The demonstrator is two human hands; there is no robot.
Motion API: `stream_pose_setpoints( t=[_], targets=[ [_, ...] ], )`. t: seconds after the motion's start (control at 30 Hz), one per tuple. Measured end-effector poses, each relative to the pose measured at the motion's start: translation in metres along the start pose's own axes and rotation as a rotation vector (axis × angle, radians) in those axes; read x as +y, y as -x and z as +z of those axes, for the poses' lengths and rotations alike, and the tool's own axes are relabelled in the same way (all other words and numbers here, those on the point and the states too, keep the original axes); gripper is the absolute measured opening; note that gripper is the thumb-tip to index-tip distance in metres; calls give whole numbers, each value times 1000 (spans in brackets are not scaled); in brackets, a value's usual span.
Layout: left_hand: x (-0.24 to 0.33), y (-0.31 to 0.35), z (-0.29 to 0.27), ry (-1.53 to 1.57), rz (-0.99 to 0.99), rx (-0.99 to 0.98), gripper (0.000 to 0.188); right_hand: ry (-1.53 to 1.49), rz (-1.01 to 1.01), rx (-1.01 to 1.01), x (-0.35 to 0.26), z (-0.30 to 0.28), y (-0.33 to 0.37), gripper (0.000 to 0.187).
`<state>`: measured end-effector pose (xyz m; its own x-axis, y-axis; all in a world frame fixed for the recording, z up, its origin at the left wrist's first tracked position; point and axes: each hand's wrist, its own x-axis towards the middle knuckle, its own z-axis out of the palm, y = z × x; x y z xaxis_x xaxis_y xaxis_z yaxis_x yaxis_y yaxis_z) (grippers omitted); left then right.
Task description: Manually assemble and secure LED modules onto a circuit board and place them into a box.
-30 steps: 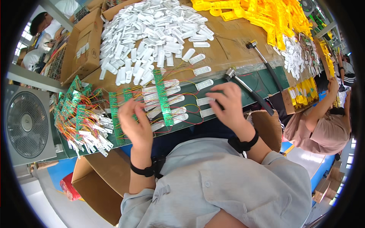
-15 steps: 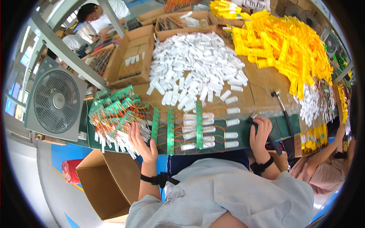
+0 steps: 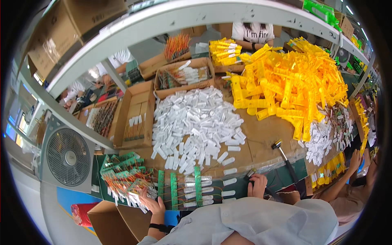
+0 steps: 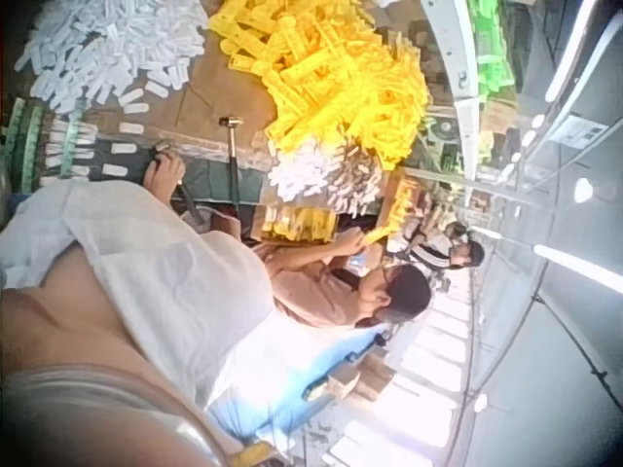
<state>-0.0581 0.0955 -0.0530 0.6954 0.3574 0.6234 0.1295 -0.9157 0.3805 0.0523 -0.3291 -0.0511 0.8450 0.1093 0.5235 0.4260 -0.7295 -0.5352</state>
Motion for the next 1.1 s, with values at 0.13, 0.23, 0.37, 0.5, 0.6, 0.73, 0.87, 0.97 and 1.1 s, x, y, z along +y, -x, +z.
stream_pose_setpoints(
  t=[0.13,0.23,0.37,0.5,0.6,0.73,0.87,0.97,1.1],
  targets=[
    [8,-6,-4,-75,-42,-125,63,-54,92,-20,0,-6,-3,25],
    [33,-13,-27,-136,-87,-206,57,-118,109,-70,0,-24,-10,27],
    [70,-21,-91,-139,-152,-286,58,-91,195,-105,0,-96,-31,31],
    [90,-17,-153,-354,-325,-214,61,153,208,-209,19,-157,-38,34],
    [72,15,-184,-465,-442,-251,57,320,153,-311,33,-180,-47,29],
    [57,72,-218,-535,-827,-469,56,345,147,-477,36,-168,-68,24],
    [43,103,-236,-556,-1106,-638,64,380,77,-485,-1,-137,-98,19],
    [36,98,-245,-538,-1236,-666,66,291,-70,-456,-51,-112,-137,16],
    [-14,92,-234,-474,-1264,-696,68,-381,-216,-508,-192,-101,-273,14]
  ],
)
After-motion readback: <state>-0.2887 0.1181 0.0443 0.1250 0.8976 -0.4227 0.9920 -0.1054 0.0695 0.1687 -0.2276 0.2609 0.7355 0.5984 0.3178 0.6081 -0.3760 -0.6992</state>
